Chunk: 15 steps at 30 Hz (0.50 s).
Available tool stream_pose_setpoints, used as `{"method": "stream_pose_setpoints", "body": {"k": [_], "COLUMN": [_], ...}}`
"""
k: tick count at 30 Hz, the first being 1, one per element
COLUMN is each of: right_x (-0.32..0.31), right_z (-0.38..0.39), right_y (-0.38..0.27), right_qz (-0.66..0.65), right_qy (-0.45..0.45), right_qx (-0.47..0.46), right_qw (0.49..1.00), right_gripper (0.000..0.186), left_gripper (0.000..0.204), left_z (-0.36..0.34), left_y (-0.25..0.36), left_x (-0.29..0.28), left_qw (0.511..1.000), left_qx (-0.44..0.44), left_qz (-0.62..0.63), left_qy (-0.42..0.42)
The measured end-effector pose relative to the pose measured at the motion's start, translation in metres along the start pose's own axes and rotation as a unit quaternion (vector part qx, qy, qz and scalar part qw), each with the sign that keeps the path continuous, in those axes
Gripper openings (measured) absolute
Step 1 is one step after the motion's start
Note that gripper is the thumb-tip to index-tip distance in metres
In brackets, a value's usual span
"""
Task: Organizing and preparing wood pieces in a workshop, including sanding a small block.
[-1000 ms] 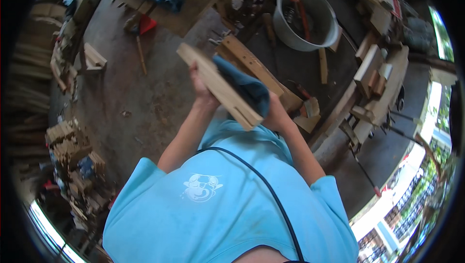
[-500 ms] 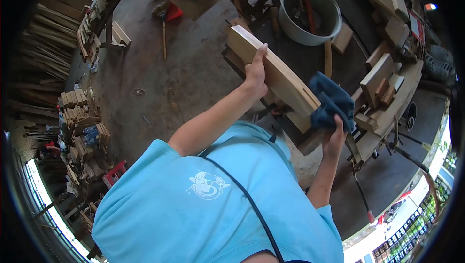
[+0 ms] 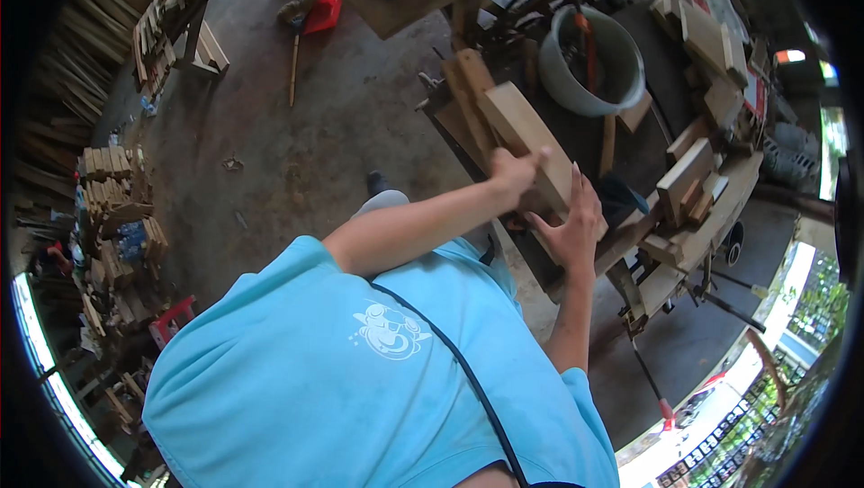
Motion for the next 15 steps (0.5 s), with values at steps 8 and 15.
{"method": "stream_pose_setpoints", "body": {"k": [8,15], "right_x": [0.08,0.074], "right_z": [0.025,-0.104], "right_y": [0.071,-0.105], "right_qz": [-0.01,0.065], "right_qy": [-0.169,0.099], "right_qx": [0.243,0.259], "right_qw": [0.955,0.959], "right_gripper": [0.083,0.038], "left_gripper": [0.042,0.045], "left_z": [0.003,-0.196], "left_y": [0.106,0.189], "left_x": [-0.125,-0.505], "left_qw": [0.886,0.991], "left_qx": [0.028,0.129], "left_qz": [-0.11,-0.025], "left_qy": [-0.449,-0.036]}}
Point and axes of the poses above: each hand's wrist, its own z-axis away from the middle knuckle, its own x-axis out of the palm, y = z × x, the point moved 5 cm from there along -z, towards the middle knuckle, and after that the axes turned 7 degrees about y, right-handed, at the moved point
